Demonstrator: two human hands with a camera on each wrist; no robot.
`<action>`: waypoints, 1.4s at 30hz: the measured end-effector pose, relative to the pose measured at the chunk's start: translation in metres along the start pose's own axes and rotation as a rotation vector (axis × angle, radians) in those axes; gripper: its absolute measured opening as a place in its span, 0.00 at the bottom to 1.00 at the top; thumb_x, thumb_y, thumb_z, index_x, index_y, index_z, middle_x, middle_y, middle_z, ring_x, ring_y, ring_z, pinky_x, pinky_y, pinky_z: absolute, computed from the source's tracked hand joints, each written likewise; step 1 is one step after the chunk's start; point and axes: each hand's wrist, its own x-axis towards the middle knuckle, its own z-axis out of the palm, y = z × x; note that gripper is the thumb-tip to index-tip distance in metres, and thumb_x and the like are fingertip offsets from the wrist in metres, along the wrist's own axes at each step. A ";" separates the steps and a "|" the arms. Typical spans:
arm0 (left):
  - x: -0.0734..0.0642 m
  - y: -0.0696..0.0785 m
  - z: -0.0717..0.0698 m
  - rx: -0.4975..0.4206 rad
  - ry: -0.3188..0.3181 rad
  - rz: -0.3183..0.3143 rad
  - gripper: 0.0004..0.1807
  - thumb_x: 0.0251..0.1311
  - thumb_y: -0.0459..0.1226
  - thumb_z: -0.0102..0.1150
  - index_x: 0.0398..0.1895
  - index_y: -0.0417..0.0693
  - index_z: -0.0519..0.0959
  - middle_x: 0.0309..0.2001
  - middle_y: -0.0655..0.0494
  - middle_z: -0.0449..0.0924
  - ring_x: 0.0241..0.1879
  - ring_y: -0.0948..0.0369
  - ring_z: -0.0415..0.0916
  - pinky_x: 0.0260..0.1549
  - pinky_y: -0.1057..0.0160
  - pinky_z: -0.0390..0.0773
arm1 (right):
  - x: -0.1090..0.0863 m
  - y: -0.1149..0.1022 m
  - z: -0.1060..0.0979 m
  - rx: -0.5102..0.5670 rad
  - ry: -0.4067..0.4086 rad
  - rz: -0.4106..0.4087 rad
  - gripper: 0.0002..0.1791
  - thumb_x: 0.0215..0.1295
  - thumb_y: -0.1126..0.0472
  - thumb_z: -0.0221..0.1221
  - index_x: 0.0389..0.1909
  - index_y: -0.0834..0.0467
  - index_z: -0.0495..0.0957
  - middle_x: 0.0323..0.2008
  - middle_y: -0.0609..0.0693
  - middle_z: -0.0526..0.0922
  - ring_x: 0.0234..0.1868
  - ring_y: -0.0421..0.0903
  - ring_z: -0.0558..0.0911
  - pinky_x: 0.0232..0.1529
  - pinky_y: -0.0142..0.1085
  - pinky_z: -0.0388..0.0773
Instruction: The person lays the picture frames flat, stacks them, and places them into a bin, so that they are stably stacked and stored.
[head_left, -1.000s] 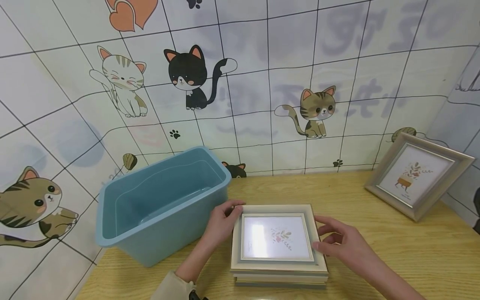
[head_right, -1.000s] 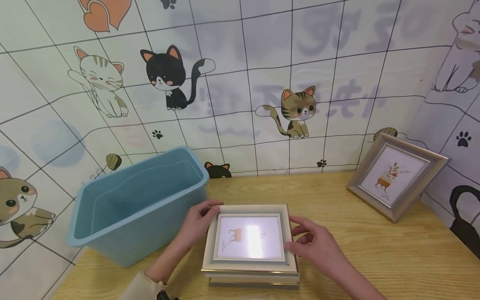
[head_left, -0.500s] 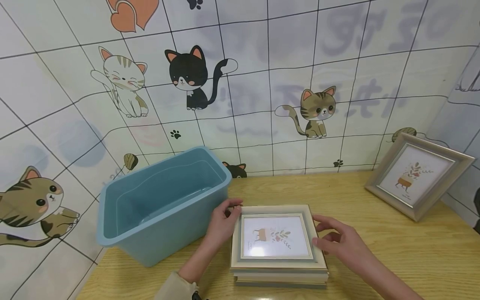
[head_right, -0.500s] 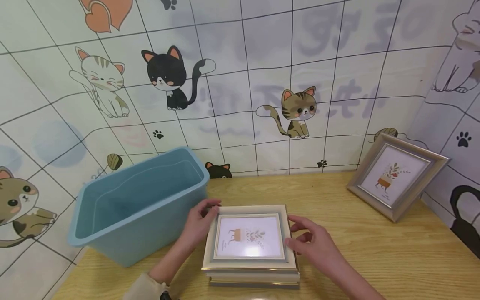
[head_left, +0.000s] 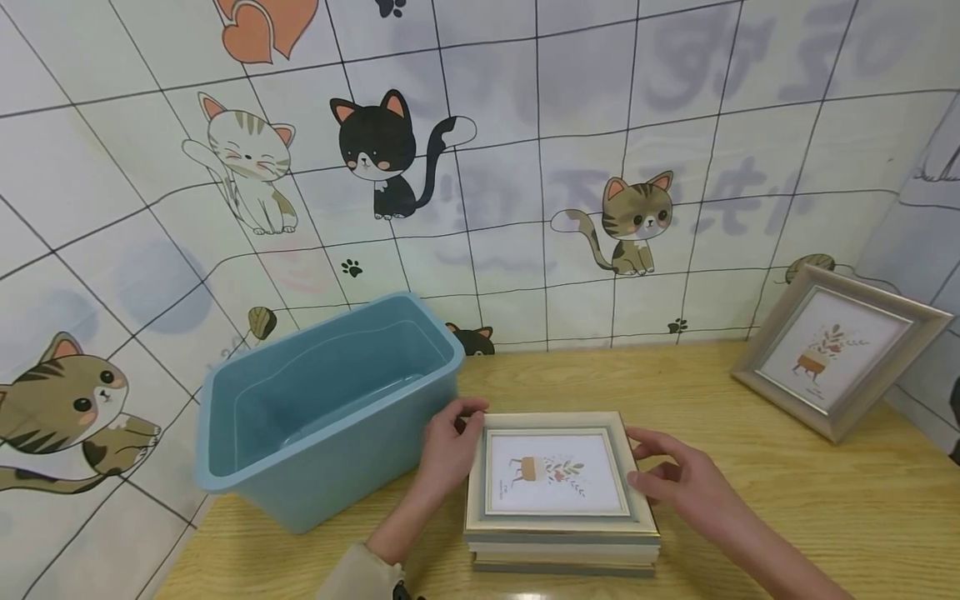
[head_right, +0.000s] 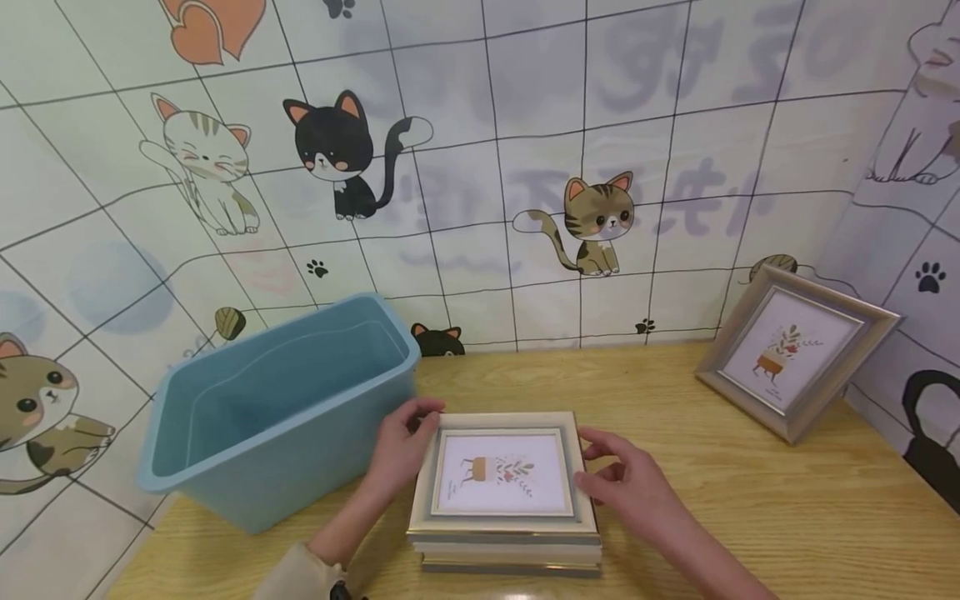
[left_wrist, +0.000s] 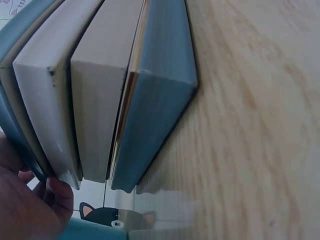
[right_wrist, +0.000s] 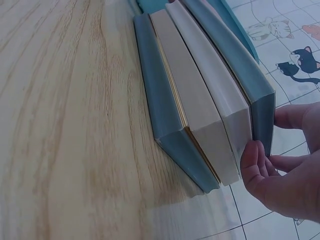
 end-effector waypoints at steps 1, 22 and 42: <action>0.000 0.001 0.000 0.002 0.004 0.006 0.09 0.71 0.31 0.57 0.46 0.45 0.86 0.40 0.55 0.84 0.32 0.61 0.73 0.33 0.66 0.73 | 0.000 0.001 -0.001 0.005 -0.002 0.006 0.37 0.68 0.67 0.64 0.74 0.70 0.61 0.57 0.64 0.72 0.38 0.45 0.80 0.38 0.38 0.84; 0.004 0.000 0.000 -0.035 -0.028 -0.039 0.08 0.70 0.32 0.60 0.43 0.44 0.88 0.43 0.55 0.86 0.31 0.60 0.72 0.31 0.65 0.73 | 0.003 0.012 -0.006 0.082 -0.071 -0.031 0.37 0.72 0.65 0.62 0.77 0.69 0.57 0.58 0.66 0.70 0.41 0.46 0.82 0.39 0.41 0.84; 0.003 -0.005 0.003 -0.077 -0.025 -0.065 0.08 0.70 0.35 0.60 0.44 0.45 0.88 0.42 0.55 0.85 0.32 0.60 0.73 0.32 0.65 0.74 | 0.035 0.012 -0.190 -0.272 0.300 -0.472 0.41 0.69 0.79 0.57 0.78 0.48 0.62 0.52 0.24 0.76 0.43 0.23 0.79 0.37 0.17 0.75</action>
